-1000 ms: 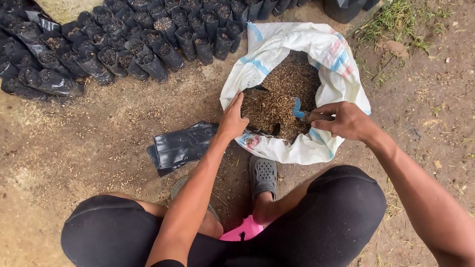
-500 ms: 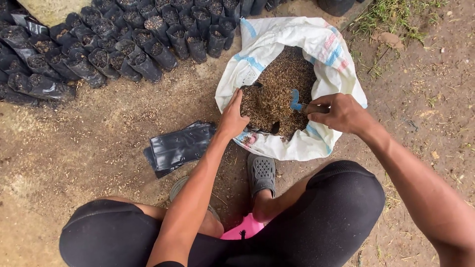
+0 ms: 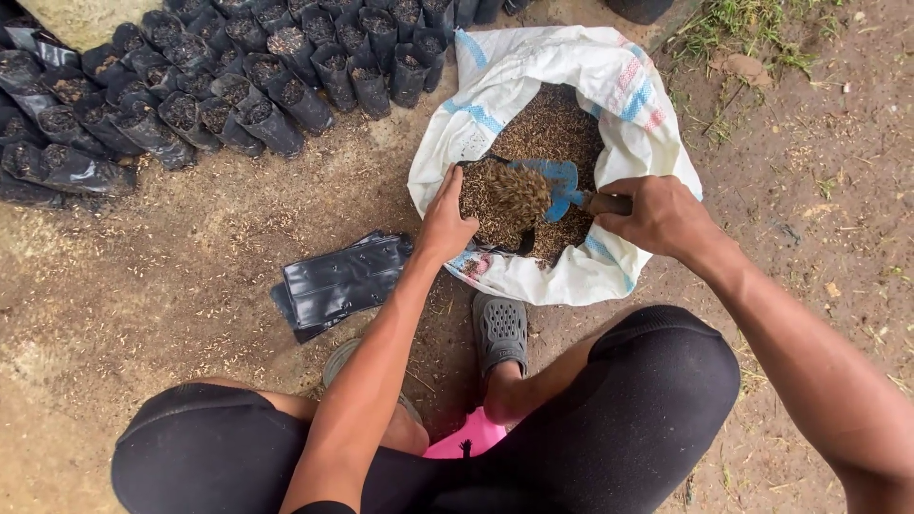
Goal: Filling black plastic polybags with soil from a large white sack using a small hand trowel.
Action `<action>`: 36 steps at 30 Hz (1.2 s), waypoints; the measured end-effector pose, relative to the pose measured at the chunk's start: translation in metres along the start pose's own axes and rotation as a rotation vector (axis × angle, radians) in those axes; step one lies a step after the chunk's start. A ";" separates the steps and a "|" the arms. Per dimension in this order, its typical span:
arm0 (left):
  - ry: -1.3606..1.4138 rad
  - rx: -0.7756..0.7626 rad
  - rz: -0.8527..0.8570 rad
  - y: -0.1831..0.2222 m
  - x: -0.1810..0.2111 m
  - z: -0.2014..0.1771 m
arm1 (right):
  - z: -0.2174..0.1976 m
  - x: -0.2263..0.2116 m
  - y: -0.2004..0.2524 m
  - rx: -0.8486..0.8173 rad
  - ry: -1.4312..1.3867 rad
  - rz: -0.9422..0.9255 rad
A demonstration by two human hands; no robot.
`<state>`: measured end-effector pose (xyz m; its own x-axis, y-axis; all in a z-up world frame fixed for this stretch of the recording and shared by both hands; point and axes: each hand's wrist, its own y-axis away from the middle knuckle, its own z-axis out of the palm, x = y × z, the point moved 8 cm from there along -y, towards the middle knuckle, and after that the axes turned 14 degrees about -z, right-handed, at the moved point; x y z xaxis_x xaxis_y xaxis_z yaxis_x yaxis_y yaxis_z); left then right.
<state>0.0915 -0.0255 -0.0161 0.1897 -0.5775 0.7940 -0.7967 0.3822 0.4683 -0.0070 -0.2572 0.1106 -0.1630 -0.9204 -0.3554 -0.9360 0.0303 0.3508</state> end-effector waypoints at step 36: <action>-0.250 0.176 -0.021 0.017 0.014 -0.024 | 0.060 -0.052 -0.080 0.002 0.066 -0.303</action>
<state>0.0938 -0.0097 0.0122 0.0770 -0.7518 0.6549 -0.8853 0.2506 0.3918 0.0573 -0.1882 0.0495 0.1441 -0.9111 -0.3862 -0.9395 -0.2486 0.2358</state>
